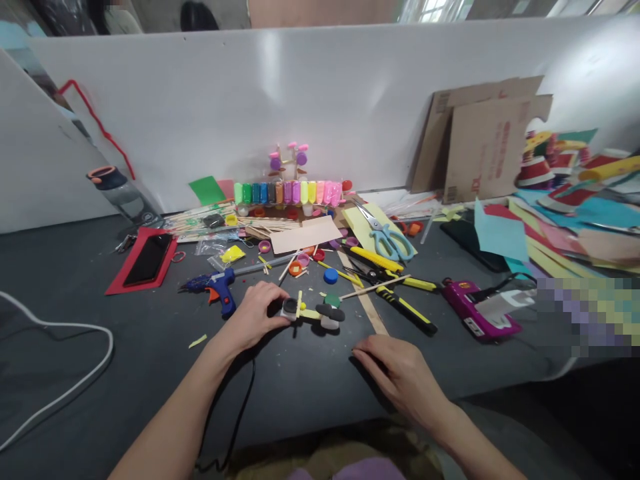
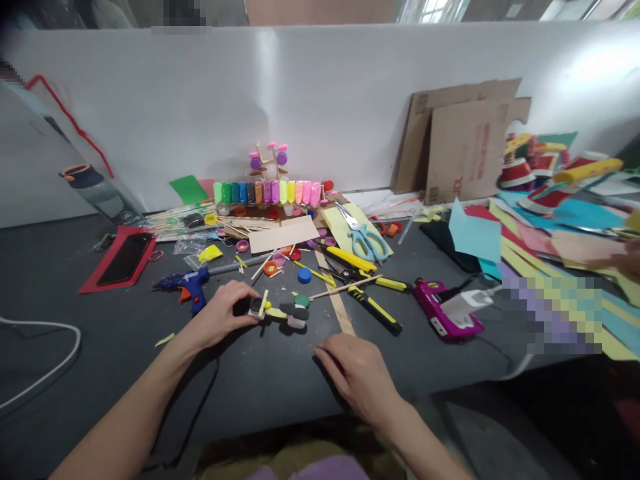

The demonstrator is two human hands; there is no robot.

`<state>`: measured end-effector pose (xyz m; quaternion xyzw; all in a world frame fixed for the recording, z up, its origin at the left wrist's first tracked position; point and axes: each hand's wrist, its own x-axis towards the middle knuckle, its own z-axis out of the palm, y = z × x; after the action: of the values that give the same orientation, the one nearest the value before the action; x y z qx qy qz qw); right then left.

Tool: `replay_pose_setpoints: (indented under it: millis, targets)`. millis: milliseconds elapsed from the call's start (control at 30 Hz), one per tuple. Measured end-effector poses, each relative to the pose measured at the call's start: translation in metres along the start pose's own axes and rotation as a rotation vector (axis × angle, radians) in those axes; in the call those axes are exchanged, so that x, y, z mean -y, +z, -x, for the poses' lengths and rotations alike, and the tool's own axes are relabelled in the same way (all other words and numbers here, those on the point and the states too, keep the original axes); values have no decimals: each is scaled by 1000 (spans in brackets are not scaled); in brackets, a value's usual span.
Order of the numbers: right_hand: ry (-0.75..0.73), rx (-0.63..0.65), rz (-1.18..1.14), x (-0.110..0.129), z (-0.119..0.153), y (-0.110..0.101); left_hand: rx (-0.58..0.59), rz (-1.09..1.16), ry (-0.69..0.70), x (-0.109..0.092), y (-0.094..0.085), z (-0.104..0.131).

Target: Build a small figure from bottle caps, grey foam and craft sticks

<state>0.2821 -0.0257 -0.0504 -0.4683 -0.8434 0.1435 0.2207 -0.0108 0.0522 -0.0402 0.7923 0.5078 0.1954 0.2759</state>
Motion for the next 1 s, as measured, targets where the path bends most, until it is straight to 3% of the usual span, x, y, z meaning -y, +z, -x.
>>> replay_pose_setpoints:
  millis: [400,600,767,1000]
  targets:
    - [-47,-80,112,5,5,8,-229,110,-131,-11,-10,2]
    - [-36,-89,120,4,7,14,-338,105,-152,-24,-11,-14]
    - [-22,-84,89,3,6,13,-378,83,-99,-36,-11,-58]
    - [-79,-173,112,-8,6,23,-383,70,-43,-62,1,-166]
